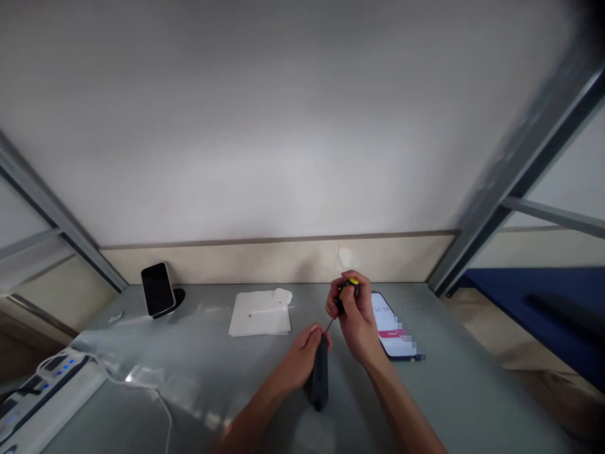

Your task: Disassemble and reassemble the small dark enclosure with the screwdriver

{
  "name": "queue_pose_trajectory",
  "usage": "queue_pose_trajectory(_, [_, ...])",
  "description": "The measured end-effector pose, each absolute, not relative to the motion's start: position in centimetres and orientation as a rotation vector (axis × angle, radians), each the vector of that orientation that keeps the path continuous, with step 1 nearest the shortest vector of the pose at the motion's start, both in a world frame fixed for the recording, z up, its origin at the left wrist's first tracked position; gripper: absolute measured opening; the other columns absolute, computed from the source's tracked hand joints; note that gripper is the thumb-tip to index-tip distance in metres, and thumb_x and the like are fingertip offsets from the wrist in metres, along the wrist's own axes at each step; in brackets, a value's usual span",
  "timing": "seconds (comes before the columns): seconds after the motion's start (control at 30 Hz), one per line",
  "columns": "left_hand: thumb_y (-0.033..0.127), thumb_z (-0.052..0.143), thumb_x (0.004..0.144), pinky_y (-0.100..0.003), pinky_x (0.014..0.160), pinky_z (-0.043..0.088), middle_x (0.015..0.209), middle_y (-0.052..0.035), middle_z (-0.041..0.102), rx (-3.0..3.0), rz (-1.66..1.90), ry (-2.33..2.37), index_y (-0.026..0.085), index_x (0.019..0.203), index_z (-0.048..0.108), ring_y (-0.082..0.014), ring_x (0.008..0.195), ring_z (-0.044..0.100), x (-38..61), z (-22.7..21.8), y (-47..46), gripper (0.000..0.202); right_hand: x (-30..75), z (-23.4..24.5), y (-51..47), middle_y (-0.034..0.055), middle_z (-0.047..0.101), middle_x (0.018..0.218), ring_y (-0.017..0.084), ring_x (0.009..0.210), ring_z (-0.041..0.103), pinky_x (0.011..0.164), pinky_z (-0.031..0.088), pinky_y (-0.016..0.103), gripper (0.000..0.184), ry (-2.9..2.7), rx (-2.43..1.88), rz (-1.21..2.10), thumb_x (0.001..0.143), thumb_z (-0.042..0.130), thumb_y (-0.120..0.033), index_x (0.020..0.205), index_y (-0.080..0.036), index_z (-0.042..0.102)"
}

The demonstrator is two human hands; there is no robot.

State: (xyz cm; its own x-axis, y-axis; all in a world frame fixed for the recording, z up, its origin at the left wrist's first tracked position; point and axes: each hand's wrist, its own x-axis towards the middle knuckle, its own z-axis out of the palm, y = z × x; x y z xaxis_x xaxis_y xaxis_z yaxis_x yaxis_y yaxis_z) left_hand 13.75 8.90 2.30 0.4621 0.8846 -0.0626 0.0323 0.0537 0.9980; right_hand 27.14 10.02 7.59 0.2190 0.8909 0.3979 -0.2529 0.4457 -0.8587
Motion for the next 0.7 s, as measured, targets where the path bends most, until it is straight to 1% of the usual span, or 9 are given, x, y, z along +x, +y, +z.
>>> queue_pose_trajectory(0.13, [0.076,0.043,0.096,-0.024,0.060,0.040,0.071,0.0008,0.051,1.341,0.794,0.879,0.022,0.078,0.059,-0.0145,0.064,0.046,14.0,2.5,8.7,0.059,27.2,7.6,9.9,-0.0024,0.045,0.091,0.013,0.060,0.044,0.057,0.041,0.028,0.017,-1.045,-0.743,0.924,0.107,0.048,-0.049,0.120,-0.038,0.045])
queue_pose_trajectory(0.27, [0.080,0.046,0.093,-0.024,0.061,0.041,0.076,-0.0006,0.056,1.275,0.807,0.886,0.022,0.084,0.058,-0.0149,0.068,0.048,14.2,2.1,8.6,0.060,27.4,7.8,9.7,-0.0022,0.045,0.090,0.014,0.060,0.043,0.057,0.042,0.029,0.018,-1.062,-0.795,0.900,0.107,0.046,-0.050,0.121,-0.039,0.044])
queue_pose_trajectory(0.4, [0.079,0.047,0.092,-0.024,0.062,0.042,0.077,-0.0002,0.057,1.231,0.805,0.893,0.022,0.087,0.058,-0.0141,0.067,0.049,14.2,1.6,8.5,0.059,27.5,7.9,9.6,-0.0021,0.045,0.090,0.014,0.060,0.044,0.058,0.041,0.030,0.018,-1.072,-0.791,0.884,0.108,0.046,-0.050,0.121,-0.039,0.045])
queue_pose_trajectory(0.53, [0.076,0.047,0.094,-0.024,0.061,0.041,0.076,0.0007,0.056,1.235,0.803,0.863,0.021,0.086,0.058,-0.0138,0.065,0.047,14.1,1.4,8.6,0.057,27.5,7.8,9.6,-0.0021,0.047,0.091,0.014,0.061,0.045,0.058,0.041,0.029,0.015,-1.066,-0.773,0.892,0.108,0.047,-0.048,0.121,-0.039,0.047])
queue_pose_trajectory(0.7, [0.074,0.050,0.094,-0.026,0.062,0.038,0.078,-0.0005,0.059,1.195,0.840,0.837,0.021,0.085,0.059,-0.0148,0.067,0.048,14.2,1.3,8.5,0.054,27.6,7.9,9.2,-0.0015,0.050,0.091,0.014,0.062,0.047,0.057,0.041,0.029,0.016,-1.114,-0.743,0.887,0.108,0.051,-0.045,0.122,-0.037,0.051])
